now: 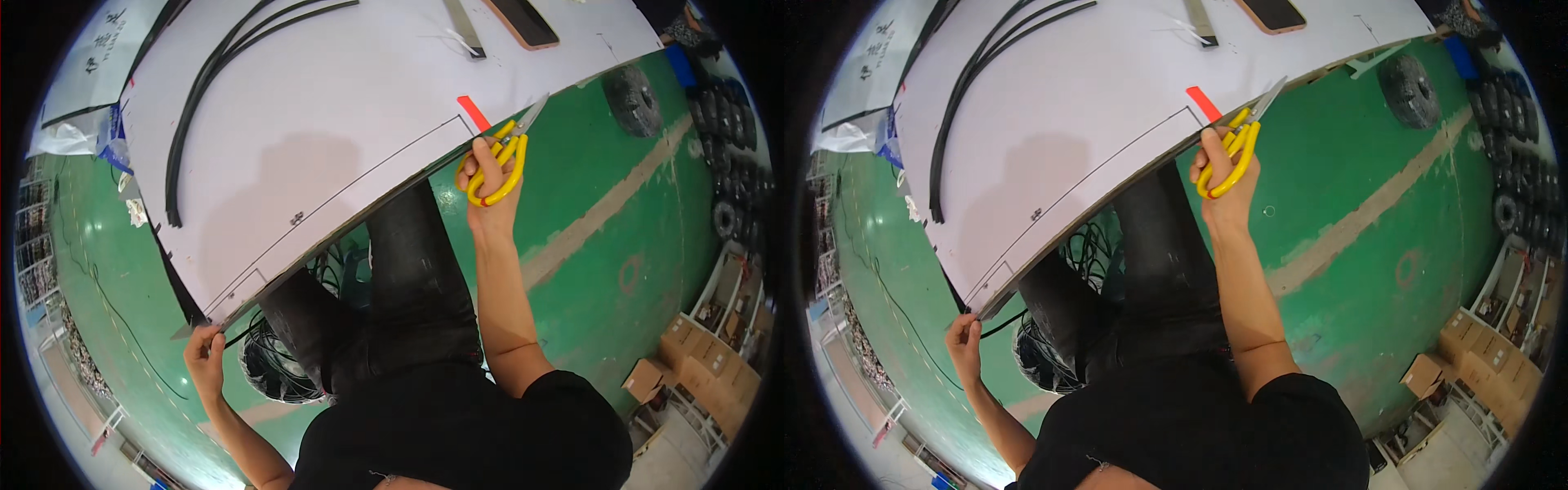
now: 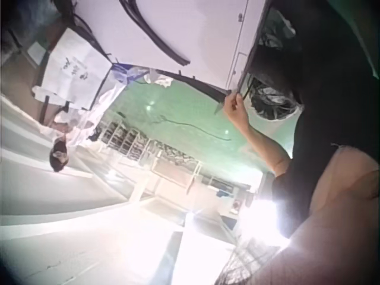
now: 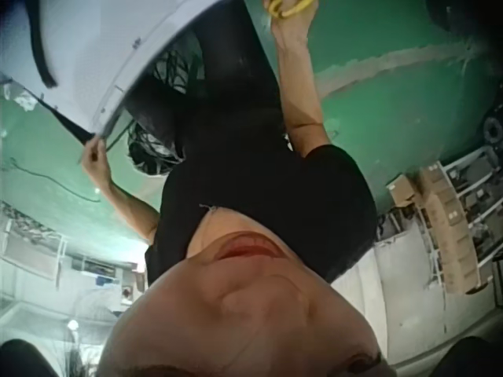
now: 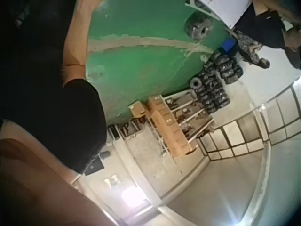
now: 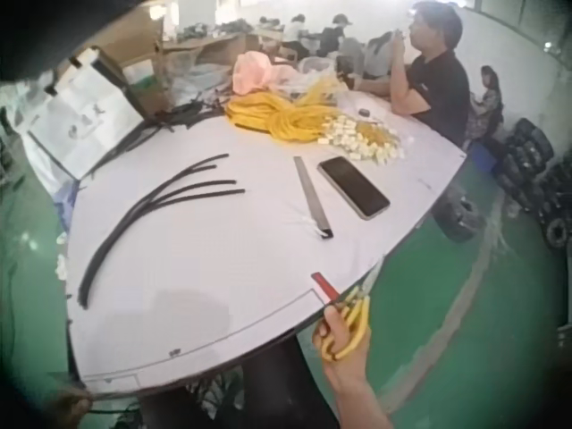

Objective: Measure and cut black plastic tubes to specific lengths using a template and scissors at an assembly workbench.

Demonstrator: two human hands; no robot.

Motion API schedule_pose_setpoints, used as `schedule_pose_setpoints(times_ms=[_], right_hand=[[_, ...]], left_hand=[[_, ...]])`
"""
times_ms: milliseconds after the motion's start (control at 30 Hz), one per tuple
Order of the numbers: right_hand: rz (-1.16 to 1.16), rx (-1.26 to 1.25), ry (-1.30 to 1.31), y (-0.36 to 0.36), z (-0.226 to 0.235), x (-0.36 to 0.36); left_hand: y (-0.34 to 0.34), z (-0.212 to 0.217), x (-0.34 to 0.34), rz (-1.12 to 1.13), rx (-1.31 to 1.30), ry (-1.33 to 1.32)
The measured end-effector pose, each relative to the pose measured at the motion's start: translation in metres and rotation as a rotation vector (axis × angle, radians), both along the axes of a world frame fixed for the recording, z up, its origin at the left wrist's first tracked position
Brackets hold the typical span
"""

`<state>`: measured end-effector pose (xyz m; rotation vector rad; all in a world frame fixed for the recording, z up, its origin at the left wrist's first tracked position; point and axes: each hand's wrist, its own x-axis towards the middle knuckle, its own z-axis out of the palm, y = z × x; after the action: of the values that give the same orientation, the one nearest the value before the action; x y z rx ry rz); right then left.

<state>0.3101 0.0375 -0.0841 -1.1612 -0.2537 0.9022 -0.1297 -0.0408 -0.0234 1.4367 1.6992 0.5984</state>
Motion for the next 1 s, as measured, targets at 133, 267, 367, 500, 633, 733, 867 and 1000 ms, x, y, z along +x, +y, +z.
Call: schedule_pose_setpoints(times_ms=[133,267,367,500,633,733,867,1000], right_hand=[[0.01,-0.02,0.009,0.0,0.001,0.002],[0.026,-0.041,-0.009,-0.001,-0.001,0.004],[0.021,-0.046,-0.023,0.0,0.002,0.003],[0.015,-0.047,-0.037,-0.001,0.001,0.004],[0.01,-0.049,-0.06,-0.001,0.001,0.006],[0.027,-0.056,-0.074,-0.003,0.002,0.008],[0.056,-0.038,-0.069,-0.001,0.0,0.005],[0.089,-0.03,-0.111,0.003,-0.011,-0.004]], left_hand=[[0.0,0.004,-0.003,0.004,-0.022,-0.009],[0.001,0.004,-0.005,0.021,-0.056,0.013],[0.003,0.008,0.0,0.011,-0.052,0.006],[0.004,0.005,-0.002,0.009,-0.048,-0.017],[0.003,0.004,-0.004,0.025,-0.089,-0.013],[0.004,0.003,-0.003,0.025,-0.087,-0.017],[-0.001,0.01,0.0,0.068,-0.087,0.006],[-0.013,0.015,-0.015,0.066,-0.124,0.044]])
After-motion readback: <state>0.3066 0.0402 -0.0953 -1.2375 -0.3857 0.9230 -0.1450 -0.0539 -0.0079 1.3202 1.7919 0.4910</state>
